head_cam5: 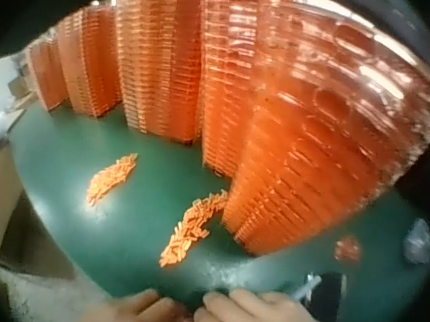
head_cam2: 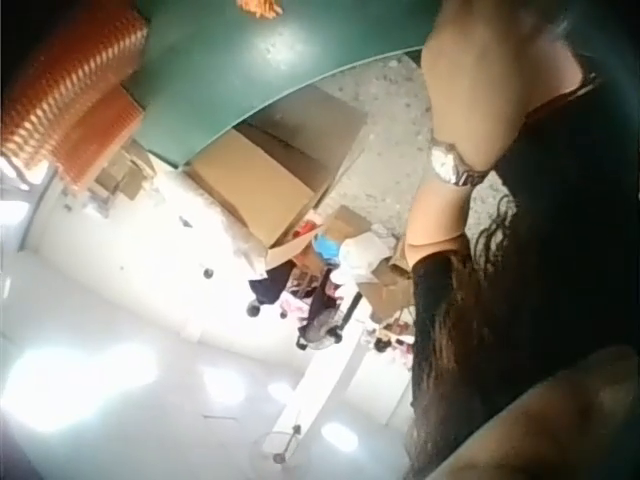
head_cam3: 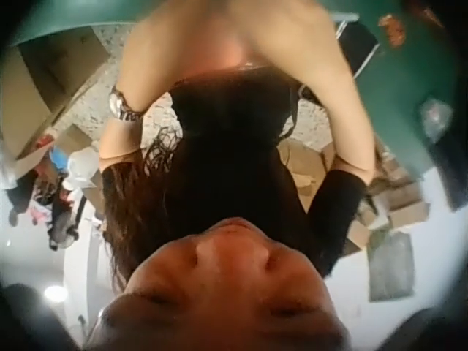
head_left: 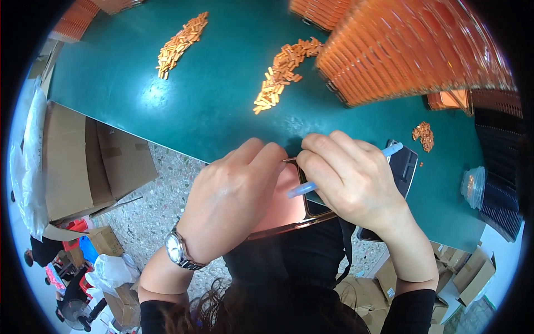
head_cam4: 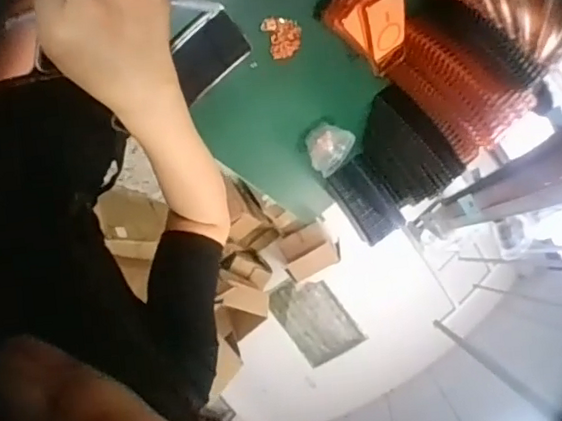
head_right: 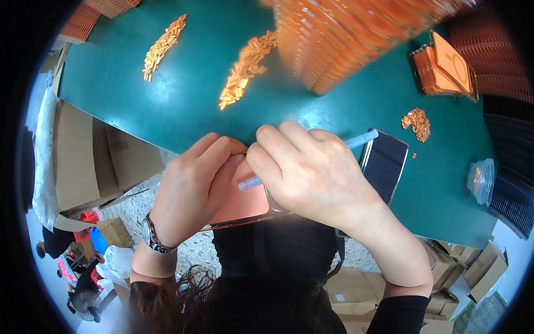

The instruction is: The recorder is assembling components into phone cases at a factory workbench.

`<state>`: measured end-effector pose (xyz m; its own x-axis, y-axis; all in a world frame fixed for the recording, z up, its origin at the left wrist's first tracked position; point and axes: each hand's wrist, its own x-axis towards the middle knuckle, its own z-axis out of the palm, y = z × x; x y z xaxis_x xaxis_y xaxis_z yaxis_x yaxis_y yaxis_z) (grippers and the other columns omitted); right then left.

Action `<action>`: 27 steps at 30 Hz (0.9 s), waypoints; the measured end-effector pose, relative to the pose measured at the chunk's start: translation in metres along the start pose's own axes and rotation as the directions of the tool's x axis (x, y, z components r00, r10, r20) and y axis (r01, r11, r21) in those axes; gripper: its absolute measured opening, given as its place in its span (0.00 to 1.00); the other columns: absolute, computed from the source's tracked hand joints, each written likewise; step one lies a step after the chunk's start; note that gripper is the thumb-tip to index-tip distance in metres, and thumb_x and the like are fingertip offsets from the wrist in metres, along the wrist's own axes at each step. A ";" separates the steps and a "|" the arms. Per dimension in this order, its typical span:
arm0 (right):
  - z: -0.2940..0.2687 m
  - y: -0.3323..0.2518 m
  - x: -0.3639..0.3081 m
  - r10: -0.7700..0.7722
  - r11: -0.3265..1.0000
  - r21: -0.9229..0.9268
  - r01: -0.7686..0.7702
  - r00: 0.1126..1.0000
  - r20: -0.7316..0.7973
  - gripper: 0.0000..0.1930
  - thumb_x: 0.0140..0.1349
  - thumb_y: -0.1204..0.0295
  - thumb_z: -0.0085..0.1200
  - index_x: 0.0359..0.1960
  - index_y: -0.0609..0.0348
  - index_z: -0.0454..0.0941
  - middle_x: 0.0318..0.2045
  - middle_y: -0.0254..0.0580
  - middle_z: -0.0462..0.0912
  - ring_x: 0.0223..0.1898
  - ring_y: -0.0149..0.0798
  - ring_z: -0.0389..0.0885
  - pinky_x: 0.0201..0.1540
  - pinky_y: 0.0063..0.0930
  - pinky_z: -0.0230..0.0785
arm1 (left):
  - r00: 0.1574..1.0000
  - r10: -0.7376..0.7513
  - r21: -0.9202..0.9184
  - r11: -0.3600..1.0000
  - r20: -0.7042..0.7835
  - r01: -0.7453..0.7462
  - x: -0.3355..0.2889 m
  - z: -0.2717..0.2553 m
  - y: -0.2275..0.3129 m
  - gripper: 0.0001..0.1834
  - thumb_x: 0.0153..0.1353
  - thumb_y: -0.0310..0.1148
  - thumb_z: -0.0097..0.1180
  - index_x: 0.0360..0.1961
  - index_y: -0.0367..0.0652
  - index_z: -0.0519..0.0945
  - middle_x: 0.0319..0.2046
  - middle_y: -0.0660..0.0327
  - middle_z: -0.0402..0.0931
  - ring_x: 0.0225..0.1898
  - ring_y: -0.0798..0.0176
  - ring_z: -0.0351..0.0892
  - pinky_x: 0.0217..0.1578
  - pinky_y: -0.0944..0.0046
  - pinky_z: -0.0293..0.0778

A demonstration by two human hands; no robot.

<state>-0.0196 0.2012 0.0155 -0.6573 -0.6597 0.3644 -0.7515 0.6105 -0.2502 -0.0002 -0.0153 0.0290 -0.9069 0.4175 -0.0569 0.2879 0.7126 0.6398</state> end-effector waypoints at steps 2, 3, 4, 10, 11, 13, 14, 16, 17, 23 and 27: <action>-0.003 0.000 -0.007 0.035 0.999 -0.010 -0.036 0.999 -0.003 0.09 0.54 0.71 0.64 0.30 0.56 0.75 0.30 0.34 0.72 0.32 0.34 0.78 0.27 0.26 0.77 | 1.000 0.002 0.007 1.000 -0.010 -0.002 0.005 0.005 0.007 0.02 0.70 0.26 0.60 0.42 0.42 0.83 0.33 0.54 0.78 0.32 0.44 0.82 0.32 0.51 0.77; -0.005 0.001 -0.011 0.065 0.998 -0.016 -0.065 0.998 -0.005 0.09 0.53 0.71 0.64 0.30 0.55 0.75 0.30 0.35 0.71 0.32 0.34 0.78 0.27 0.27 0.77 | 1.000 0.017 0.012 1.000 -0.006 -0.017 0.007 0.008 0.009 0.01 0.70 0.27 0.61 0.41 0.42 0.82 0.33 0.54 0.78 0.32 0.44 0.82 0.31 0.51 0.76; -0.006 0.001 -0.014 0.071 0.997 -0.017 -0.071 0.997 -0.010 0.09 0.53 0.71 0.64 0.30 0.55 0.75 0.30 0.35 0.71 0.32 0.34 0.78 0.27 0.27 0.77 | 1.000 0.030 0.021 0.999 -0.002 -0.030 0.009 0.010 0.012 0.02 0.70 0.28 0.62 0.39 0.42 0.81 0.32 0.55 0.78 0.31 0.45 0.82 0.30 0.51 0.76; -0.017 0.007 -0.034 0.148 0.988 0.050 -0.148 0.989 -0.004 0.10 0.53 0.71 0.65 0.31 0.57 0.75 0.30 0.36 0.71 0.33 0.37 0.80 0.29 0.29 0.79 | 0.977 0.205 0.146 0.970 -0.063 -0.194 0.022 0.030 0.017 0.11 0.67 0.35 0.66 0.34 0.46 0.75 0.28 0.60 0.71 0.29 0.53 0.80 0.29 0.52 0.76; -0.020 0.009 -0.038 0.166 0.985 0.054 -0.167 0.986 0.011 0.10 0.54 0.71 0.65 0.34 0.58 0.77 0.32 0.36 0.73 0.34 0.38 0.80 0.30 0.30 0.80 | 0.976 0.211 0.150 0.968 -0.058 -0.200 0.024 0.032 0.020 0.11 0.67 0.35 0.66 0.34 0.46 0.75 0.28 0.60 0.71 0.29 0.53 0.80 0.29 0.52 0.76; -0.027 0.010 -0.045 0.189 0.980 0.059 -0.190 0.982 0.022 0.11 0.55 0.72 0.65 0.38 0.60 0.80 0.33 0.36 0.74 0.36 0.39 0.80 0.31 0.31 0.81 | 0.968 0.251 0.209 0.948 -0.031 -0.239 0.026 0.037 0.023 0.08 0.66 0.31 0.67 0.35 0.45 0.78 0.29 0.58 0.74 0.29 0.50 0.80 0.29 0.52 0.75; -0.033 0.008 -0.048 0.265 0.962 0.061 -0.267 0.963 0.042 0.14 0.57 0.72 0.68 0.44 0.62 0.82 0.38 0.39 0.77 0.38 0.41 0.80 0.33 0.33 0.79 | 0.967 0.253 0.211 0.947 -0.025 -0.242 0.027 0.039 0.023 0.08 0.66 0.31 0.67 0.35 0.45 0.78 0.29 0.58 0.74 0.29 0.50 0.80 0.29 0.52 0.75; -0.037 0.006 -0.053 0.347 0.935 0.059 -0.351 0.936 0.060 0.18 0.59 0.73 0.70 0.51 0.64 0.84 0.42 0.41 0.81 0.40 0.43 0.81 0.36 0.34 0.78 | 0.963 0.268 0.239 0.938 -0.031 -0.253 0.029 0.043 0.024 0.08 0.65 0.31 0.68 0.35 0.45 0.79 0.28 0.59 0.74 0.29 0.51 0.81 0.29 0.52 0.76; -0.037 0.005 -0.055 0.331 0.943 -0.009 -0.332 0.938 0.107 0.21 0.59 0.71 0.70 0.54 0.63 0.84 0.44 0.40 0.81 0.41 0.42 0.81 0.37 0.34 0.78 | 0.962 0.273 0.237 0.936 -0.025 -0.260 0.029 0.043 0.025 0.08 0.65 0.31 0.68 0.35 0.45 0.79 0.28 0.59 0.74 0.29 0.51 0.81 0.29 0.52 0.76; -0.023 0.006 -0.058 0.226 0.964 -0.146 -0.223 0.974 0.002 0.14 0.56 0.69 0.65 0.43 0.61 0.86 0.35 0.32 0.77 0.40 0.33 0.78 0.32 0.24 0.75 | 0.963 0.262 0.207 0.947 -0.054 -0.246 0.030 0.043 0.025 0.08 0.64 0.30 0.69 0.36 0.44 0.80 0.29 0.59 0.77 0.30 0.51 0.82 0.30 0.53 0.76; -0.024 -0.001 -0.056 0.308 0.950 -0.088 -0.300 0.946 0.101 0.13 0.57 0.71 0.71 0.44 0.59 0.87 0.38 0.32 0.81 0.40 0.37 0.79 0.33 0.32 0.73 | 0.971 0.229 0.165 0.962 -0.061 -0.216 0.029 0.044 0.027 0.08 0.63 0.30 0.71 0.36 0.43 0.81 0.29 0.57 0.77 0.30 0.49 0.82 0.30 0.52 0.76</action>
<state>0.0189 0.2481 0.0171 -0.8591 -0.4801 0.1774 -0.5116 0.8164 -0.2681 -0.0050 0.0406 0.0108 -0.8340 0.5342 0.1384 0.5241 0.6882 0.5016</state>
